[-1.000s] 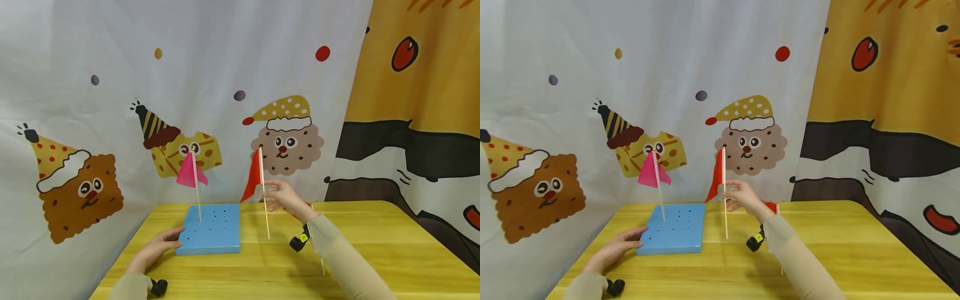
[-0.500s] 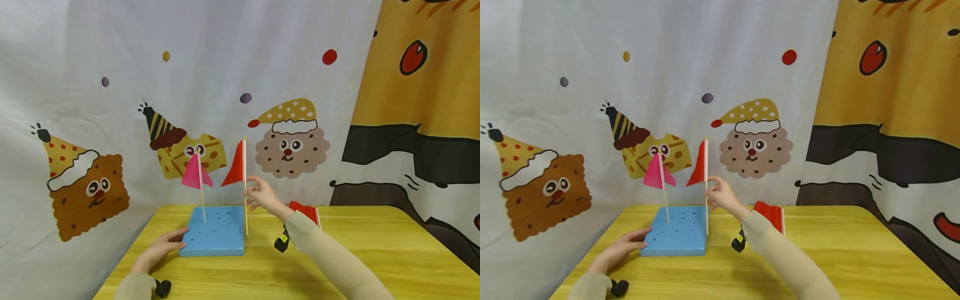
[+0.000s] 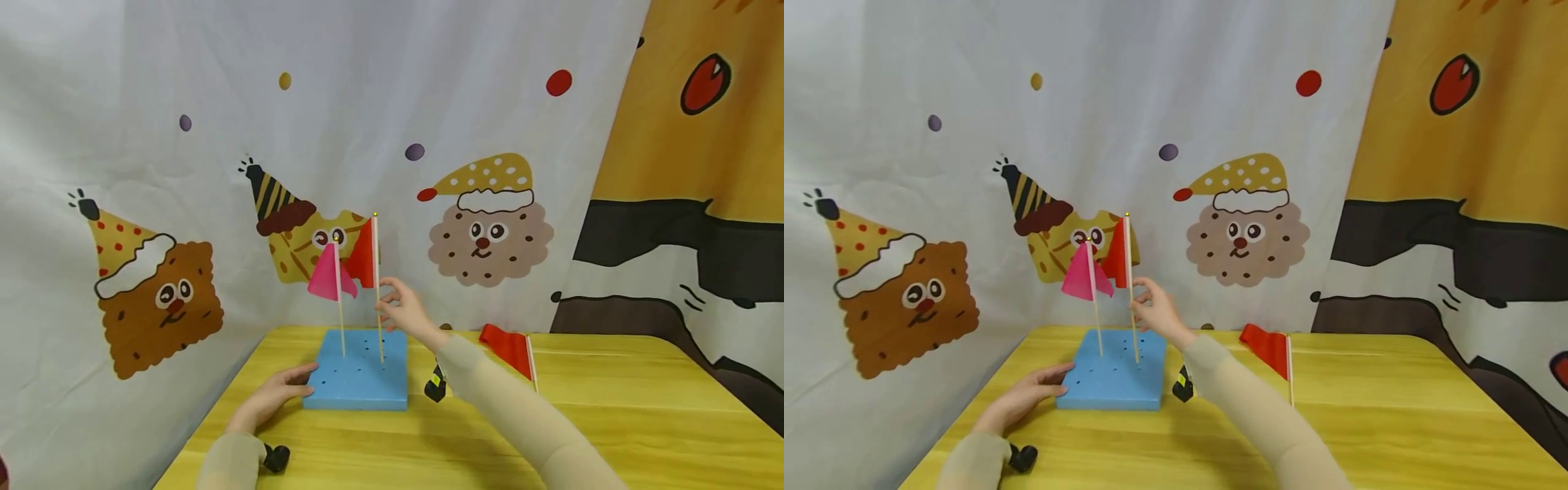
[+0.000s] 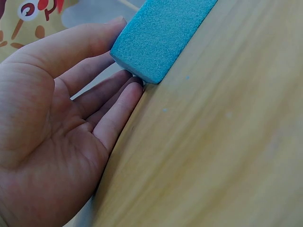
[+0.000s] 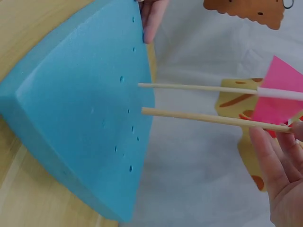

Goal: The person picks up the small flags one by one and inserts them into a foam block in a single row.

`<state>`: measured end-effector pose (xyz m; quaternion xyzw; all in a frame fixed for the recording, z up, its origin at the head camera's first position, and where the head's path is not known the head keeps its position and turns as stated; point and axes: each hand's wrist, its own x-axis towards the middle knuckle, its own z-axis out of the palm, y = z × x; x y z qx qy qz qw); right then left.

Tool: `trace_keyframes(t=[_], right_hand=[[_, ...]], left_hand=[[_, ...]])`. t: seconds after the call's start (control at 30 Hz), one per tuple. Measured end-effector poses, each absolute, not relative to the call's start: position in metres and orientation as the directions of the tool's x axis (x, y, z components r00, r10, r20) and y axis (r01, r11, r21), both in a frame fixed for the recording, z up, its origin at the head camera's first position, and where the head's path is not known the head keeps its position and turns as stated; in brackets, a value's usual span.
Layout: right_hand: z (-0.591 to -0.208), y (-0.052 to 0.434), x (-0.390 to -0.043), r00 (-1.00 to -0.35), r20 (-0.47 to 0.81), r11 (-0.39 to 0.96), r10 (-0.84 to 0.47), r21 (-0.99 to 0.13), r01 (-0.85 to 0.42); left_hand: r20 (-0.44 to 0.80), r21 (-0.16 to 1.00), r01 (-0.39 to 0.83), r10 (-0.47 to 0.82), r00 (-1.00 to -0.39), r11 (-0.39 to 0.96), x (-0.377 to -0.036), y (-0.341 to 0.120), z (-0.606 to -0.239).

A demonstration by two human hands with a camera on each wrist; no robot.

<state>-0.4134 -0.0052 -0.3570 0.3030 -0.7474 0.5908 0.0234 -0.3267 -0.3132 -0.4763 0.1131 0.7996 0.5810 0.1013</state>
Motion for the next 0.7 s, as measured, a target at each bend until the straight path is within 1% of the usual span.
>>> trace_keyframes(t=[0.33, 0.7], right_hand=[[-0.363, -0.027, -0.425, -0.822, 0.412, 0.124, -0.394, -0.862, -0.491], [-0.377, -0.044, -0.432, -0.824, 0.436, 0.14, -0.362, -0.849, -0.51]], left_hand=[[-0.001, 0.946, 0.096, 0.298, -0.954, 0.309, -0.331, -0.313, -0.475], [-0.014, 0.96, 0.068, 0.288, -0.957, 0.273, -0.329, -0.314, -0.478]])
